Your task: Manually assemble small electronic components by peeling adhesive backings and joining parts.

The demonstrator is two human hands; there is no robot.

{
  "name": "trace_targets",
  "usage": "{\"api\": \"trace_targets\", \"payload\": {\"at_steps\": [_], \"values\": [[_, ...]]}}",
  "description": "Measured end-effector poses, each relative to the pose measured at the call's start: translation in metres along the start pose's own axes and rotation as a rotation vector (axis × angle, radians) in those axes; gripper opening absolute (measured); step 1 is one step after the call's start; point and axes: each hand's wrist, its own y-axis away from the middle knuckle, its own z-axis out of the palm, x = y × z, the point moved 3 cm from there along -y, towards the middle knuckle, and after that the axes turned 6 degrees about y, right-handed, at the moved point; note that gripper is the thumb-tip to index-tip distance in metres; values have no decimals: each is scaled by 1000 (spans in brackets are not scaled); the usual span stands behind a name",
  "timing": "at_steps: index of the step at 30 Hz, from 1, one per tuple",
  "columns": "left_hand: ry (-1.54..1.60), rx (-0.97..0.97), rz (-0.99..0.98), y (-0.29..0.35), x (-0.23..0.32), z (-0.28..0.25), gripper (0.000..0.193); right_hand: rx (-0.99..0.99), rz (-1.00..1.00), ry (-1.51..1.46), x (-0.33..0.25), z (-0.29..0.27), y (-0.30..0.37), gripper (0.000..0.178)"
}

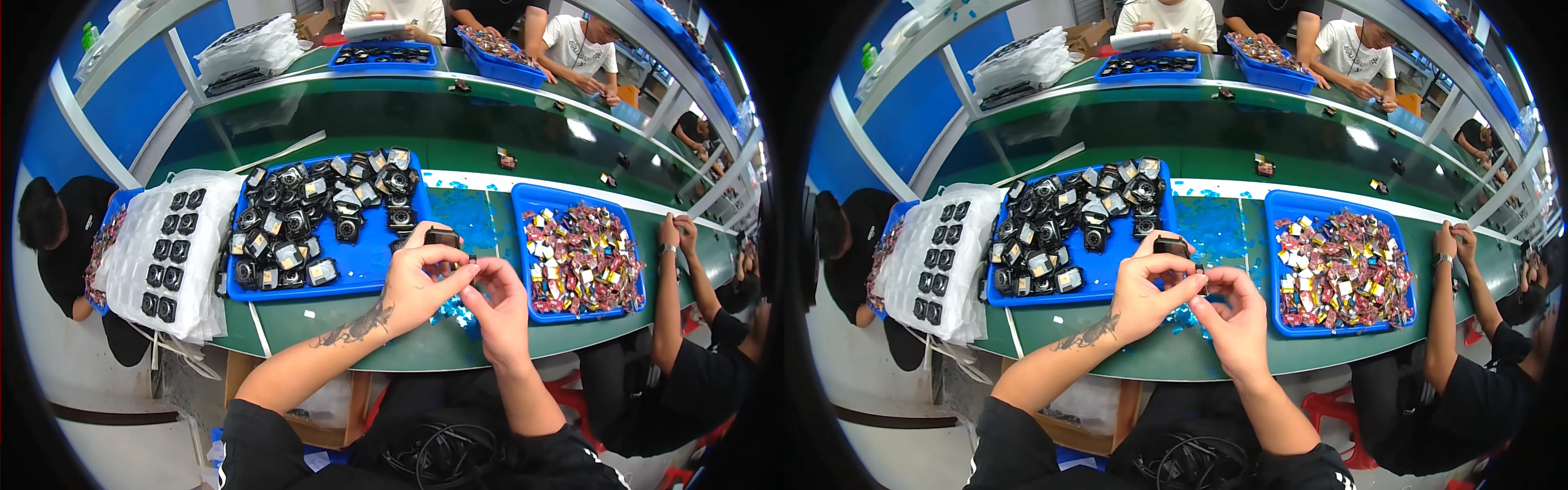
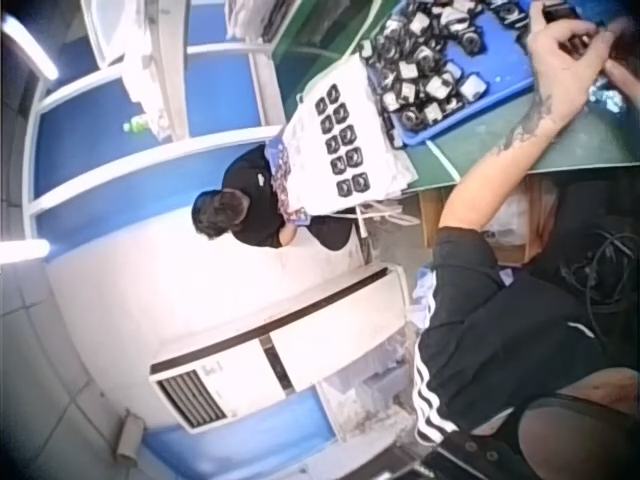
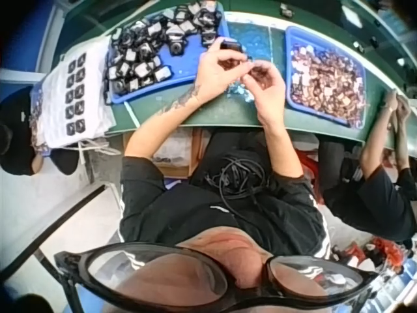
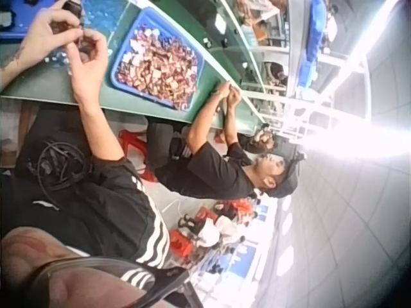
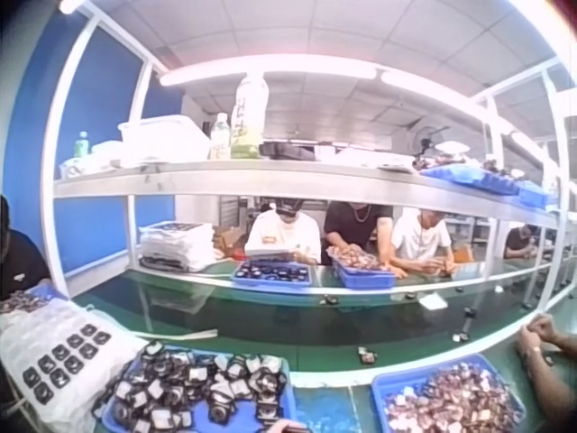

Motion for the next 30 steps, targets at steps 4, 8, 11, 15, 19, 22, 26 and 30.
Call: {"api": "trace_targets", "payload": {"at_steps": [4, 8, 11, 15, 19, 22, 26, 30], "values": [[-102, -53, 80, -1, 3, 0, 12, -83, -57, 108, -20, -20, -6, 21], [-377, -112, 314, -1, 5, -1, 14, -138, -151, 455, -40, -20, -21, 10], [-468, -147, 373, 2, 5, 2, 15, -248, -41, 530, -41, -28, -26, 8], [-573, -202, 554, 2, 11, 4, 17, -392, 162, 458, -34, -34, -28, 11], [-575, -228, 583, 3, 6, 4, 17, -428, 157, 511, -34, -29, -22, 14], [-499, -236, 575, 3, 6, 8, 17, -388, 60, 572, -26, -33, -24, 14], [-479, -217, 555, 4, 8, 9, 16, -198, -119, 850, -28, -33, -27, 11], [-294, -142, 210, 3, 8, 6, 12, -15, -430, 1195, -33, -31, -27, 10]]}}
